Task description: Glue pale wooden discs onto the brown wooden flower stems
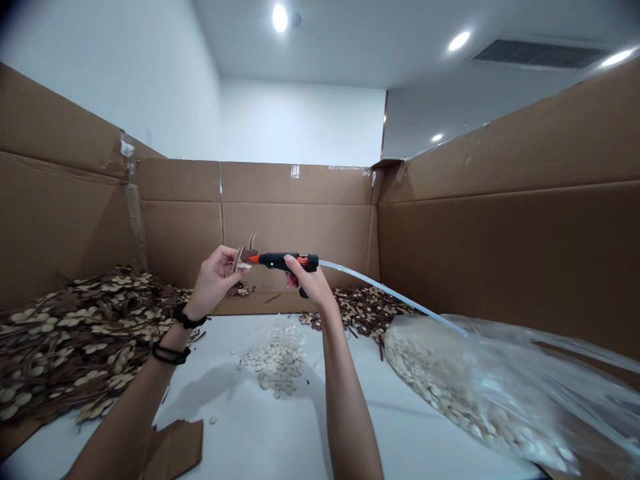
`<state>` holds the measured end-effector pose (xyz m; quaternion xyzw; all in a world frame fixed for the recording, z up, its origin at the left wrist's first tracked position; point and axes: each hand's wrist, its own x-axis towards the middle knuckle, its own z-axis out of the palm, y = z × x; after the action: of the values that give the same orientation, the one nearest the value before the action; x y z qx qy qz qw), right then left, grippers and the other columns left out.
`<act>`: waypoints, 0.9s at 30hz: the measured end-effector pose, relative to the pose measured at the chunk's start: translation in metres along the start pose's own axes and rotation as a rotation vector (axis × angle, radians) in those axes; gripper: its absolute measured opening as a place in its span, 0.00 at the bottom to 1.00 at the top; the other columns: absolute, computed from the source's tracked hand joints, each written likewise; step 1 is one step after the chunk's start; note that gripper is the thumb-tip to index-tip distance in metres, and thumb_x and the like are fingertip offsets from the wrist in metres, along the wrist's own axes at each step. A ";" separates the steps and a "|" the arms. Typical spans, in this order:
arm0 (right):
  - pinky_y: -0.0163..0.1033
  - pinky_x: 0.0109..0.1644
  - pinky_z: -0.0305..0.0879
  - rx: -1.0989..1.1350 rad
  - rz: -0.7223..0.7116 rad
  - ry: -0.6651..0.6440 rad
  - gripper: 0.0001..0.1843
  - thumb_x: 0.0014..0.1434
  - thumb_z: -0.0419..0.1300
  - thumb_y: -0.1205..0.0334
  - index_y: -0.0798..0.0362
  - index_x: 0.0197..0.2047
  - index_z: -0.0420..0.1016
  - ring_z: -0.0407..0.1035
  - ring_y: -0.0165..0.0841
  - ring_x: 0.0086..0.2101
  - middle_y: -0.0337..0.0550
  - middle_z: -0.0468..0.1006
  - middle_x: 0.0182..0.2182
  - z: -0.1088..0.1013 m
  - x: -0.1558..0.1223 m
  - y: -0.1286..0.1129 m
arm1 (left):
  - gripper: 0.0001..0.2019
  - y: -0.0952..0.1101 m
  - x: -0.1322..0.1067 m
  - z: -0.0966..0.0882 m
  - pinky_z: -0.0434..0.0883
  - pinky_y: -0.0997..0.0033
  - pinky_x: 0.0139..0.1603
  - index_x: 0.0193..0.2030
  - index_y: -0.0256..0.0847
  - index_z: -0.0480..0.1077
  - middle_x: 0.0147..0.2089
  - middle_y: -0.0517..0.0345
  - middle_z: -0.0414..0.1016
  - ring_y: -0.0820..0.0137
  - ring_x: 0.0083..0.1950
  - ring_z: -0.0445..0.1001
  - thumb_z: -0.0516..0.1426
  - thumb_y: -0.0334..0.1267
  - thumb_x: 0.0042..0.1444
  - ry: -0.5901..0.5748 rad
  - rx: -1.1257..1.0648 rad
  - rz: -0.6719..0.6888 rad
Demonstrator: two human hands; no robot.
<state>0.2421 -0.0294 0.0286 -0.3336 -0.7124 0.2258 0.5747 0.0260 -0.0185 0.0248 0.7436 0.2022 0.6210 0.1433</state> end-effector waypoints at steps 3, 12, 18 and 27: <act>0.36 0.29 0.56 -0.018 0.018 0.012 0.30 0.55 0.50 0.34 0.52 0.18 0.62 0.59 0.29 0.21 0.39 0.65 0.16 0.000 -0.001 -0.002 | 0.08 0.000 0.000 0.000 0.72 0.67 0.49 0.36 0.39 0.65 0.39 0.56 0.73 0.71 0.40 0.74 0.60 0.35 0.51 -0.003 0.003 -0.010; 0.36 0.29 0.54 -0.091 0.044 0.038 0.30 0.53 0.51 0.33 0.52 0.19 0.61 0.59 0.29 0.22 0.38 0.64 0.17 -0.003 -0.003 -0.005 | 0.10 0.002 0.001 0.001 0.73 0.67 0.48 0.37 0.40 0.63 0.38 0.58 0.71 0.71 0.39 0.75 0.61 0.35 0.50 0.012 -0.031 -0.008; 0.37 0.31 0.56 -0.169 0.011 0.077 0.28 0.52 0.55 0.36 0.53 0.18 0.63 0.60 0.30 0.23 0.39 0.65 0.17 -0.012 -0.009 -0.015 | 0.10 -0.001 0.000 0.002 0.72 0.69 0.48 0.37 0.40 0.63 0.38 0.59 0.70 0.72 0.40 0.75 0.61 0.34 0.50 0.037 -0.060 -0.028; 0.35 0.29 0.58 0.106 -0.118 0.072 0.17 0.53 0.60 0.46 0.52 0.37 0.71 0.64 0.29 0.28 0.40 0.71 0.30 0.006 0.000 -0.016 | 0.11 0.000 -0.001 0.006 0.72 0.68 0.46 0.39 0.40 0.63 0.39 0.56 0.74 0.70 0.41 0.75 0.60 0.37 0.51 0.001 -0.087 -0.109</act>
<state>0.2330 -0.0400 0.0391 -0.2679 -0.6966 0.2167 0.6293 0.0319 -0.0186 0.0232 0.7242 0.2153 0.6210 0.2088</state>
